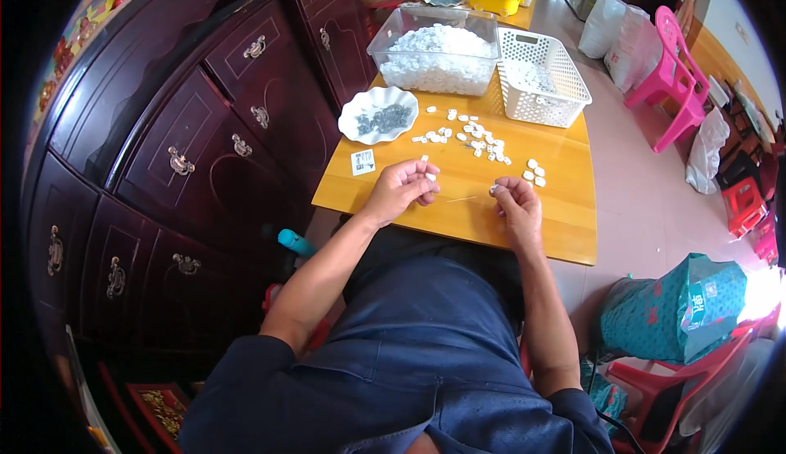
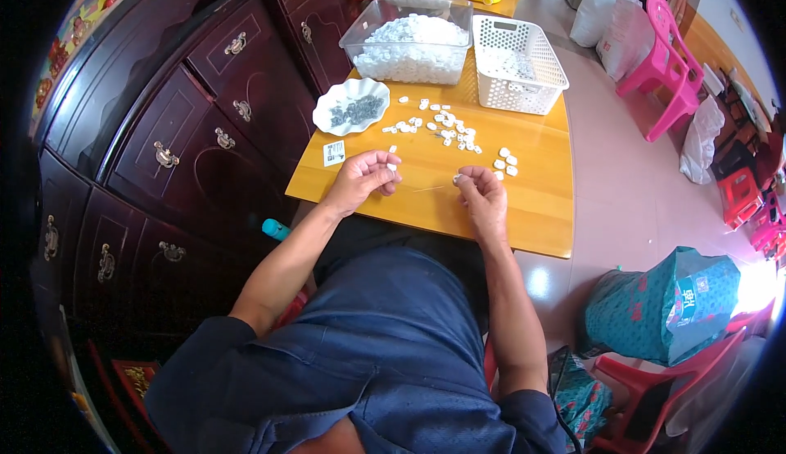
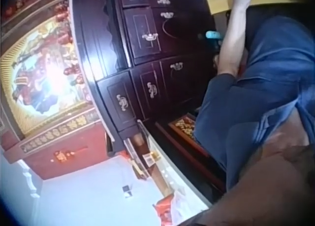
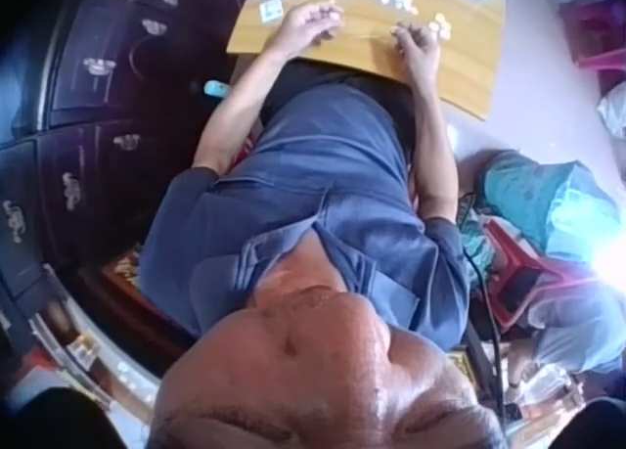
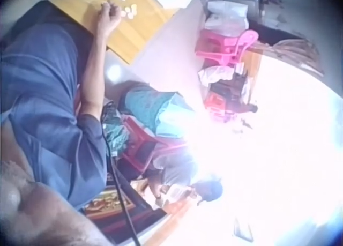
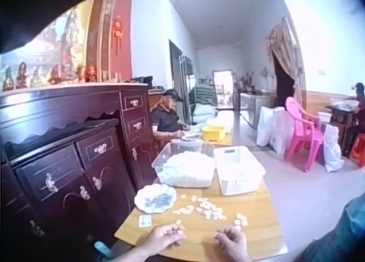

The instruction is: Assembling small white plastic components with metal pins by hand at a table.

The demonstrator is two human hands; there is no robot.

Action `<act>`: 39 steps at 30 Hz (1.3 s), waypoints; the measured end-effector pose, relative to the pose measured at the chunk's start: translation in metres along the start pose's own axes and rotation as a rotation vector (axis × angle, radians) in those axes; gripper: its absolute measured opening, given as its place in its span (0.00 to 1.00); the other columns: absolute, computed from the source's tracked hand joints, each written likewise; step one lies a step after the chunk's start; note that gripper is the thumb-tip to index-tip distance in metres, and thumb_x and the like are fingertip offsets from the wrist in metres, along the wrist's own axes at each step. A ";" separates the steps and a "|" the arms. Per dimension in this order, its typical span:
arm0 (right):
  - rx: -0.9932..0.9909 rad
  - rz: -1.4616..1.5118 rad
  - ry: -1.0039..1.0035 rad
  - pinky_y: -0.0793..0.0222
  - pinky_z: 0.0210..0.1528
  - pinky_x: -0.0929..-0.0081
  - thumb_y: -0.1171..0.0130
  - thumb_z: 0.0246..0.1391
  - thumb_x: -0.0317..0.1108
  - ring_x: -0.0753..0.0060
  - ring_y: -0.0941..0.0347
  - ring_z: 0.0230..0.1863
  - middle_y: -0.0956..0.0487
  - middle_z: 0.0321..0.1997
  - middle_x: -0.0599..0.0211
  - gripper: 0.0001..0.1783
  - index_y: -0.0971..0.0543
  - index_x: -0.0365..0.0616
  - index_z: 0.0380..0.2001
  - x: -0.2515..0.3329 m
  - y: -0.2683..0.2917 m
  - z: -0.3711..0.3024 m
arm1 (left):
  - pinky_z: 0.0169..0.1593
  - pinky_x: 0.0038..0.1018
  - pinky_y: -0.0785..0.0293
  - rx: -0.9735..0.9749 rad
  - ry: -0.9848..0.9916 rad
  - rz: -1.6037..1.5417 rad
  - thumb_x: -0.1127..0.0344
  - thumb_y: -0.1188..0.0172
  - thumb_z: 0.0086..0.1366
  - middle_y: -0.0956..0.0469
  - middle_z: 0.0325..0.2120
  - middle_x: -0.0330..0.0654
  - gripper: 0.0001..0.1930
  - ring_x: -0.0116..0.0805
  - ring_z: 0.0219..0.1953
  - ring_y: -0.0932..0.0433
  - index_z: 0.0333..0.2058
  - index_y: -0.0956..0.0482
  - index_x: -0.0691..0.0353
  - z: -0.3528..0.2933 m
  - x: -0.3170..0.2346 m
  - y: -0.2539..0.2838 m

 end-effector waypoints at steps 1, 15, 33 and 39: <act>0.003 -0.005 -0.003 0.35 0.32 0.85 0.38 0.60 0.29 0.87 0.31 0.28 0.20 0.33 0.76 0.08 0.21 0.42 0.42 0.000 0.000 0.000 | 0.31 0.18 0.26 -0.004 0.000 -0.005 0.68 0.40 0.69 0.22 0.27 0.35 0.11 0.19 0.25 0.25 0.47 0.23 0.66 0.000 0.004 0.003; 0.153 -0.058 -0.033 0.35 0.33 0.86 0.38 0.60 0.30 0.89 0.31 0.30 0.21 0.32 0.79 0.07 0.21 0.43 0.42 -0.001 -0.027 -0.012 | 0.28 0.18 0.29 0.006 -0.029 0.079 0.69 0.41 0.69 0.25 0.26 0.31 0.09 0.17 0.23 0.30 0.46 0.21 0.64 -0.003 -0.007 -0.006; 0.257 -0.068 -0.005 0.31 0.36 0.88 0.39 0.63 0.28 0.89 0.27 0.34 0.20 0.35 0.78 0.11 0.24 0.42 0.47 -0.005 -0.046 -0.024 | 0.35 0.14 0.26 0.141 -0.064 0.188 0.73 0.38 0.67 0.19 0.35 0.32 0.14 0.14 0.32 0.24 0.51 0.21 0.66 -0.009 -0.009 -0.024; 0.286 -0.061 -0.015 0.31 0.36 0.88 0.39 0.62 0.28 0.89 0.27 0.35 0.20 0.35 0.77 0.11 0.25 0.42 0.47 -0.003 -0.048 -0.024 | 0.36 0.13 0.26 0.163 -0.067 0.209 0.73 0.38 0.68 0.18 0.35 0.32 0.14 0.14 0.33 0.24 0.51 0.20 0.66 -0.009 -0.009 -0.025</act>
Point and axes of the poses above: each hand's wrist, its own z-axis towards the middle knuckle, its own y-axis out of the back of the hand, x = y × z, the point moved 5 cm from there along z, towards the middle knuckle
